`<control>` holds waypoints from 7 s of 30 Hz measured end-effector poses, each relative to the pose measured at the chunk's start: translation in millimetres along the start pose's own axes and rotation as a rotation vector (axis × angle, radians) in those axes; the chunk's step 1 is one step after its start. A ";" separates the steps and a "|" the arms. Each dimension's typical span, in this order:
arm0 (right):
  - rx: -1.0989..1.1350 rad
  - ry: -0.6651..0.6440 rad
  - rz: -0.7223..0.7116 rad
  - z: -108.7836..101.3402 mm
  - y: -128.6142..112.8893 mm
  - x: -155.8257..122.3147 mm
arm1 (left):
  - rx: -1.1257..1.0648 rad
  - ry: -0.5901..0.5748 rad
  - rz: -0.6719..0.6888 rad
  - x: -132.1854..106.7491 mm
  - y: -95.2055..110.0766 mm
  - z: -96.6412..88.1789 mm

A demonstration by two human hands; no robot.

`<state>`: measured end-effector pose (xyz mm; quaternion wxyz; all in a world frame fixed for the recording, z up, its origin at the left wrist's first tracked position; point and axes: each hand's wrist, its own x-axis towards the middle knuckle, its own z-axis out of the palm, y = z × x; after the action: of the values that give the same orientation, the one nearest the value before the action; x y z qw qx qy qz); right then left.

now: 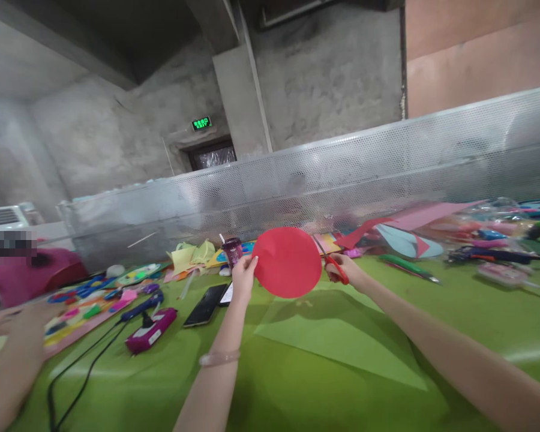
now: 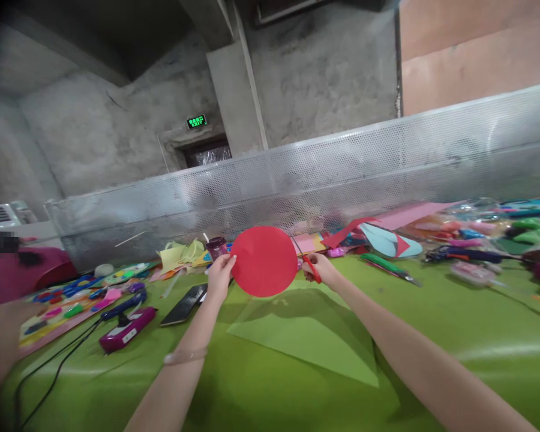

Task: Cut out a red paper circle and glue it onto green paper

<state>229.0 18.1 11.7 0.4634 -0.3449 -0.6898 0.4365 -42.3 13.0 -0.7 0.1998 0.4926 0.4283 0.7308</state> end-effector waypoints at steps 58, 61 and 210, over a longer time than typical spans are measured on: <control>-0.069 -0.025 0.018 -1.8 6.6 2.5 | -0.002 -0.057 -0.019 -2.1 3.7 0.4; -0.074 -0.029 0.012 -1.6 4.6 1.2 | 0.000 -0.063 -0.016 -1.9 3.3 0.1; -0.109 -0.046 0.036 -4.0 8.6 2.6 | 0.056 -0.095 0.033 3.8 -10.3 -3.7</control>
<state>232.5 24.7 5.4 0.4199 -0.3719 -0.7168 0.4142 -48.5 19.8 -7.6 0.1943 0.5391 0.4303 0.6975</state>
